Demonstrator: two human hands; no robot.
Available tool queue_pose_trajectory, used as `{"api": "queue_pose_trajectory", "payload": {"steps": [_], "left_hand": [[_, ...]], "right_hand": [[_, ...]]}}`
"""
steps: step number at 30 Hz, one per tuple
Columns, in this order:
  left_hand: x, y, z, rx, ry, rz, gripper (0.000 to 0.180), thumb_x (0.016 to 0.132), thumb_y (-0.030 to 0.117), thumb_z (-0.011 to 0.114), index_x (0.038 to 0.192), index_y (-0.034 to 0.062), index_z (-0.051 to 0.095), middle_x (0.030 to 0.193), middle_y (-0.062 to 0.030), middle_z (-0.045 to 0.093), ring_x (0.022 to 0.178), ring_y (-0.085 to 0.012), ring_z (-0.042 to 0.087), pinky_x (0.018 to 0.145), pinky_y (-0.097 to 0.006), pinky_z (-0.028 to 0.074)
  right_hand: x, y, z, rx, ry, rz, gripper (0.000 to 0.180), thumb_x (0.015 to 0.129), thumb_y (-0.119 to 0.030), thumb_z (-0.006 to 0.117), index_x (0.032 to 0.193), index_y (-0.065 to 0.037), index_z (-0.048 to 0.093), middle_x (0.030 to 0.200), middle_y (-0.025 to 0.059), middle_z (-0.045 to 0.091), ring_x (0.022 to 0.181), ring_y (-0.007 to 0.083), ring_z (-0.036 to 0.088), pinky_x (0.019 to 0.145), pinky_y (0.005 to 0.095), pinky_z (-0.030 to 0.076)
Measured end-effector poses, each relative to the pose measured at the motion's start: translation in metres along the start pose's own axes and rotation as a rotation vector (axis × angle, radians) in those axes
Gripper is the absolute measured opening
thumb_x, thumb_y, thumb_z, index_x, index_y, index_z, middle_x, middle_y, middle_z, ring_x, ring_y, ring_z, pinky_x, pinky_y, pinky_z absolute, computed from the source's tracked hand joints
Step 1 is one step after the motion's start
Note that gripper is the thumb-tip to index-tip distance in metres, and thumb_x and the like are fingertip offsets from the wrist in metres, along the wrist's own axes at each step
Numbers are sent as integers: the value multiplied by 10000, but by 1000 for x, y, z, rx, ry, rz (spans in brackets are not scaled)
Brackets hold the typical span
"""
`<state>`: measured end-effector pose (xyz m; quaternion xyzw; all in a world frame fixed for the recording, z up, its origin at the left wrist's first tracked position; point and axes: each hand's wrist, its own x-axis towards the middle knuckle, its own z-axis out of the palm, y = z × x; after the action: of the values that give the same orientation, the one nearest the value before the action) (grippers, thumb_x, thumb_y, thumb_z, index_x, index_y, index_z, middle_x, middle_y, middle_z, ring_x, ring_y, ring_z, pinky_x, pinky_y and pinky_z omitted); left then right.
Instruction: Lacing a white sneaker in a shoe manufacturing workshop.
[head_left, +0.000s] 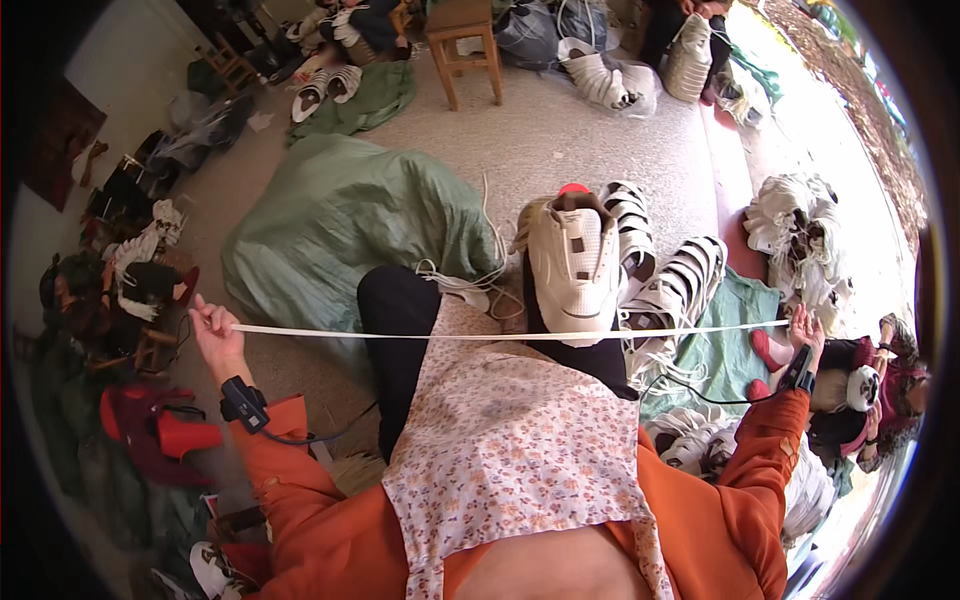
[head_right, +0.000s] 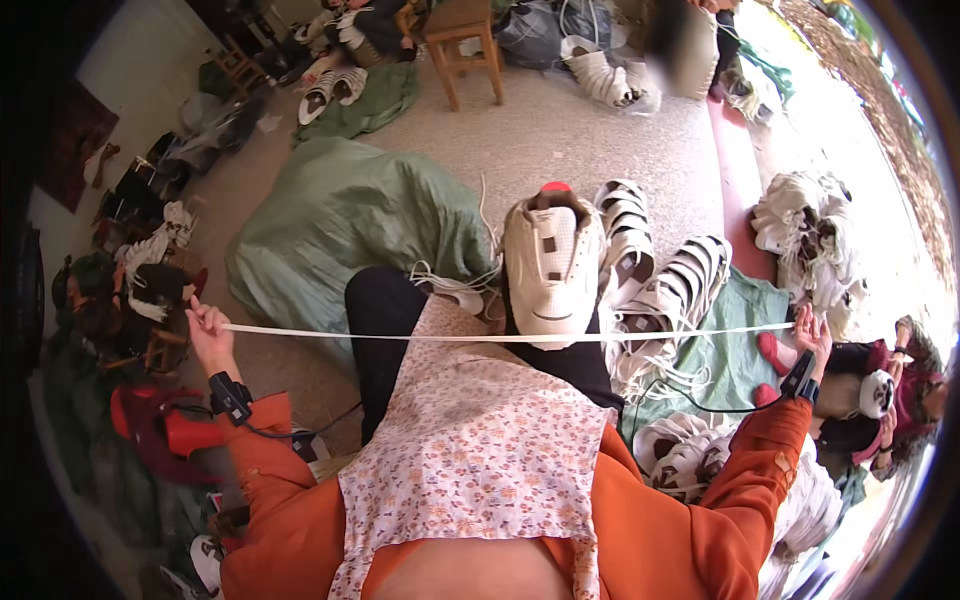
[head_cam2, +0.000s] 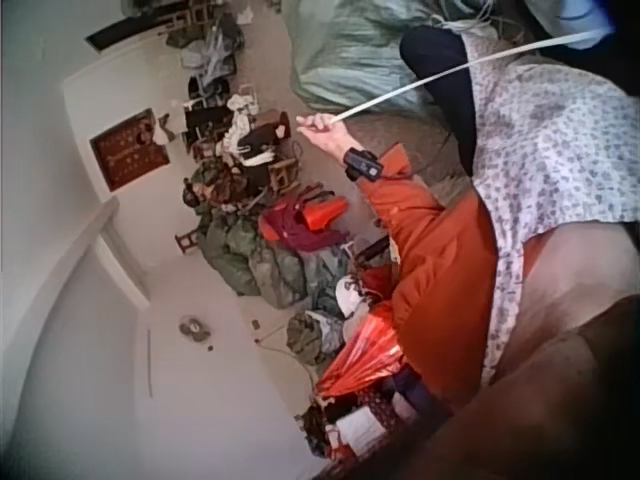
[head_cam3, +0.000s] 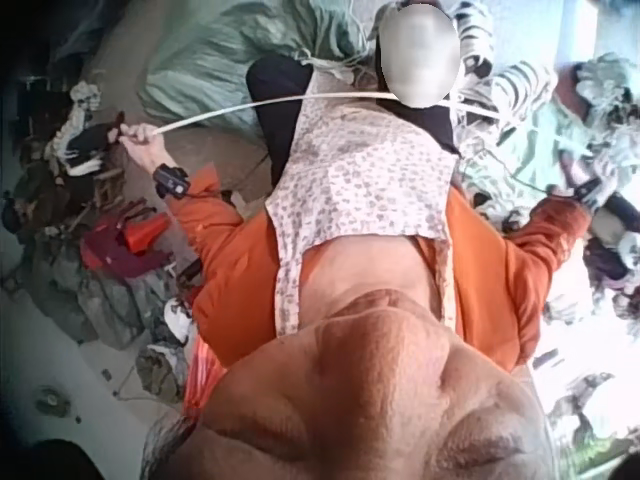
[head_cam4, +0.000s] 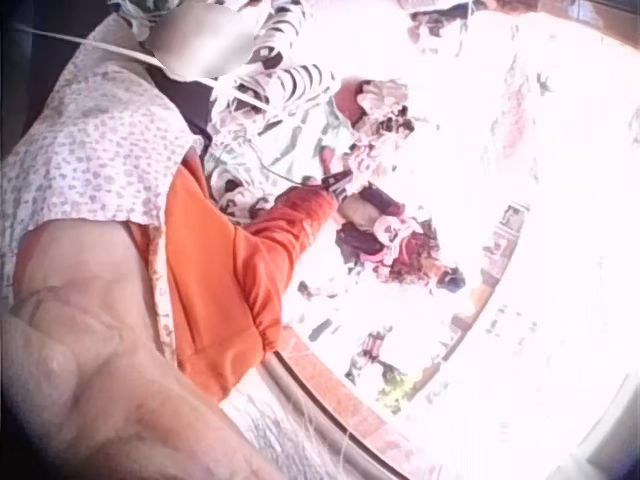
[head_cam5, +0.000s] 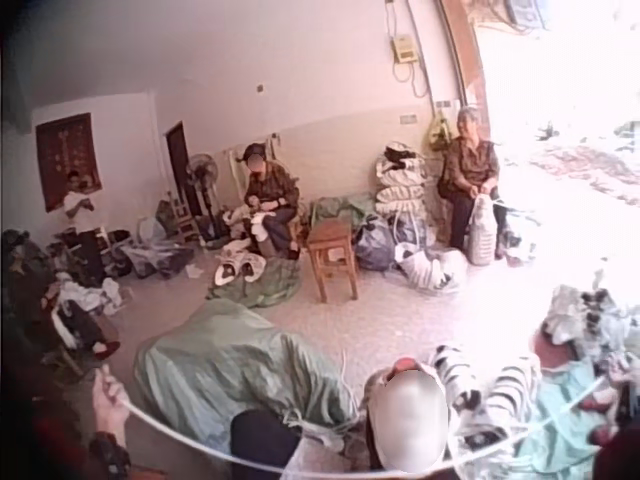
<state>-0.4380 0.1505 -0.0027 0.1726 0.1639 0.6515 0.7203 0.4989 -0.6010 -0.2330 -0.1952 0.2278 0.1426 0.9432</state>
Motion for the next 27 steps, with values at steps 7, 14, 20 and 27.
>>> {"api": "queue_pose_trajectory", "payload": {"steps": [7,14,20,27], "left_hand": [[5,-81,72,186,-205,-174,422,1011,338,457,1204,-17,579,790,-43,599,551,-77,399,373,-214,270],[-84,-291,163,881,-740,-499,339,960,272,552,1182,26,622,1016,-49,653,864,-111,603,674,-215,446],[-120,-404,162,1238,-1009,-73,476,898,244,651,1285,-6,530,1252,-107,586,1075,-131,554,856,-259,446],[-123,-441,158,1272,-983,-135,496,862,272,681,1257,13,531,1299,-132,533,998,-163,536,860,-275,440]], "right_hand": [[-89,67,87,-669,-274,-539,360,933,-153,584,1221,42,490,1201,187,587,1077,289,587,934,377,484],[-270,321,167,-993,-736,-311,268,920,-116,627,1141,31,592,960,127,690,805,162,669,770,282,548],[-293,414,181,-980,-737,-103,163,946,-168,608,1007,-18,621,914,63,680,815,131,647,793,253,516],[-266,475,192,-848,-874,55,183,970,-216,578,1022,-40,571,937,40,653,871,96,596,821,220,458]]}}
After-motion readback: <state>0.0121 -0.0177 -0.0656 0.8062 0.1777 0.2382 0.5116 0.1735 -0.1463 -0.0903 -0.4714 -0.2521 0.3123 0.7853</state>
